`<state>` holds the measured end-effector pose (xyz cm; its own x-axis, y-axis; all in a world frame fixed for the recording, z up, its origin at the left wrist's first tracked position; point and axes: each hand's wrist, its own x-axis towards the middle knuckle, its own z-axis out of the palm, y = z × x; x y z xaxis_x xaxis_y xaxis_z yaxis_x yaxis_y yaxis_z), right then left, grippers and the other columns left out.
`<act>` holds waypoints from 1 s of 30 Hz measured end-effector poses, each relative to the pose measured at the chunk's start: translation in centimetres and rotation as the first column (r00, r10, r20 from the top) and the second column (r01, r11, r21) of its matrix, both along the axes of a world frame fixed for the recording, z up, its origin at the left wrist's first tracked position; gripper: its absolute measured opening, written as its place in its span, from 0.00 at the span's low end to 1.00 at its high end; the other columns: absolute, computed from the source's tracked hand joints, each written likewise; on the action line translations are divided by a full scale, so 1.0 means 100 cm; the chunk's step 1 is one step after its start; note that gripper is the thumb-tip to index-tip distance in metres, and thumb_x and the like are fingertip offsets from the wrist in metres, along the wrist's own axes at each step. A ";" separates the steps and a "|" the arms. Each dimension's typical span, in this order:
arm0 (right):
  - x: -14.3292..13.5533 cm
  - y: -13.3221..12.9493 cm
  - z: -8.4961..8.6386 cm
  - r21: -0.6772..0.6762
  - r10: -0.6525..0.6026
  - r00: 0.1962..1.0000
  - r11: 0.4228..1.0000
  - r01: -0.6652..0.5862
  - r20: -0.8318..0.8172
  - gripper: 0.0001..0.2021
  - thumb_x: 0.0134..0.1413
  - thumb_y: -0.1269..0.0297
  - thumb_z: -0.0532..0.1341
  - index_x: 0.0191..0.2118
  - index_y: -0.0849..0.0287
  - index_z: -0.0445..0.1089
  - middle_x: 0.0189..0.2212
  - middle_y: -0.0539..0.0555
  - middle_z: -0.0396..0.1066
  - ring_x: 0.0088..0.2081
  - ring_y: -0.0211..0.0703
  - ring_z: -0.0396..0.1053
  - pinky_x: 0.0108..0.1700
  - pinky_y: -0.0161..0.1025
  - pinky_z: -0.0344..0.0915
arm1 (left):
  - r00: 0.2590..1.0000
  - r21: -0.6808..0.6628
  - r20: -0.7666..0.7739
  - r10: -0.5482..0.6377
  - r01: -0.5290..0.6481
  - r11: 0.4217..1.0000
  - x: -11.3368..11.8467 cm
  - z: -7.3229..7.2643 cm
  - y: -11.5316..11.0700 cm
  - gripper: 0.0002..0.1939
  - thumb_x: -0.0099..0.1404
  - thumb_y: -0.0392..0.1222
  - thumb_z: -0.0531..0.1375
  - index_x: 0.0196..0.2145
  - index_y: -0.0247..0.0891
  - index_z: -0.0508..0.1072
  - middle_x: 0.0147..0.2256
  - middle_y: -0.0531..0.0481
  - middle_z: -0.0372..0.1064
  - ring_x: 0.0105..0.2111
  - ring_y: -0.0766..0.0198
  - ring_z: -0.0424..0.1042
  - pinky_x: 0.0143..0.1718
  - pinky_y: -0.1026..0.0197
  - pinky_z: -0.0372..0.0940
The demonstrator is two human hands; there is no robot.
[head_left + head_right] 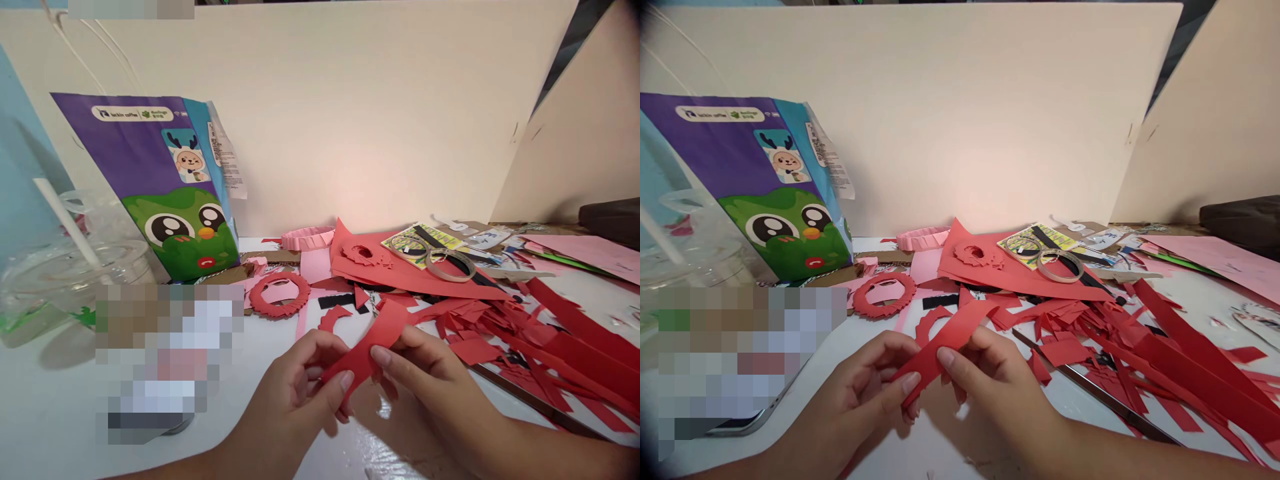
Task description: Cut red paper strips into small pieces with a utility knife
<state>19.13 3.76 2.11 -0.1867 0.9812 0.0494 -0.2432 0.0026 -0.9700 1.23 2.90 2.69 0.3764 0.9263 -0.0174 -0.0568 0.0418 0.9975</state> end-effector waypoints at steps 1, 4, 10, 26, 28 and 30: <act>-0.001 0.000 0.002 -0.006 -0.009 1.000 1.000 0.009 -0.001 0.19 0.44 0.48 0.72 0.22 0.58 0.71 0.18 0.46 0.66 0.22 0.34 0.61 0.26 0.32 0.59 | 1.000 -0.002 -0.002 0.005 -0.005 1.000 0.000 0.000 0.000 0.05 0.67 0.44 0.63 0.38 0.43 0.73 0.31 0.56 0.68 0.28 0.68 0.67 0.28 0.67 0.63; -0.002 0.000 0.005 -0.008 -0.022 1.000 1.000 0.022 0.014 0.20 0.44 0.48 0.72 0.20 0.58 0.69 0.17 0.45 0.64 0.21 0.34 0.60 0.26 0.32 0.60 | 0.999 -0.007 0.005 0.051 -0.051 0.999 0.001 0.001 0.000 0.04 0.67 0.42 0.63 0.39 0.44 0.72 0.35 0.55 0.69 0.30 0.68 0.68 0.29 0.66 0.63; 0.001 0.004 0.000 0.065 -0.013 1.000 0.998 0.012 0.009 0.15 0.48 0.53 0.72 0.25 0.58 0.71 0.19 0.45 0.65 0.22 0.33 0.59 0.25 0.32 0.59 | 0.992 -0.051 0.022 0.124 -0.123 0.991 0.003 0.005 0.000 0.07 0.65 0.41 0.65 0.41 0.46 0.71 0.38 0.55 0.70 0.32 0.67 0.70 0.32 0.66 0.64; 0.003 0.004 -0.006 0.025 -0.016 0.998 1.000 0.017 -0.056 0.14 0.48 0.55 0.72 0.25 0.58 0.72 0.20 0.46 0.67 0.22 0.34 0.62 0.26 0.33 0.61 | 0.993 -0.054 -0.052 0.103 -0.106 0.993 0.003 0.009 0.001 0.10 0.65 0.46 0.64 0.30 0.38 0.71 0.25 0.55 0.67 0.26 0.67 0.65 0.28 0.66 0.61; 0.002 0.004 -0.006 0.011 0.004 0.998 1.000 -0.003 -0.064 0.14 0.48 0.54 0.72 0.25 0.58 0.72 0.21 0.47 0.68 0.22 0.34 0.62 0.26 0.33 0.61 | 0.994 -0.063 -0.038 0.101 -0.103 0.993 0.003 0.009 0.002 0.10 0.65 0.46 0.64 0.31 0.38 0.71 0.25 0.55 0.67 0.26 0.67 0.65 0.27 0.66 0.61; 0.002 0.005 -0.006 -0.010 0.027 0.997 1.000 -0.028 -0.068 0.14 0.49 0.54 0.71 0.25 0.58 0.73 0.21 0.47 0.69 0.23 0.35 0.63 0.28 0.34 0.62 | 0.995 -0.065 -0.036 0.097 -0.100 0.993 0.004 0.008 0.003 0.10 0.65 0.46 0.64 0.31 0.39 0.71 0.25 0.55 0.67 0.26 0.67 0.65 0.27 0.66 0.61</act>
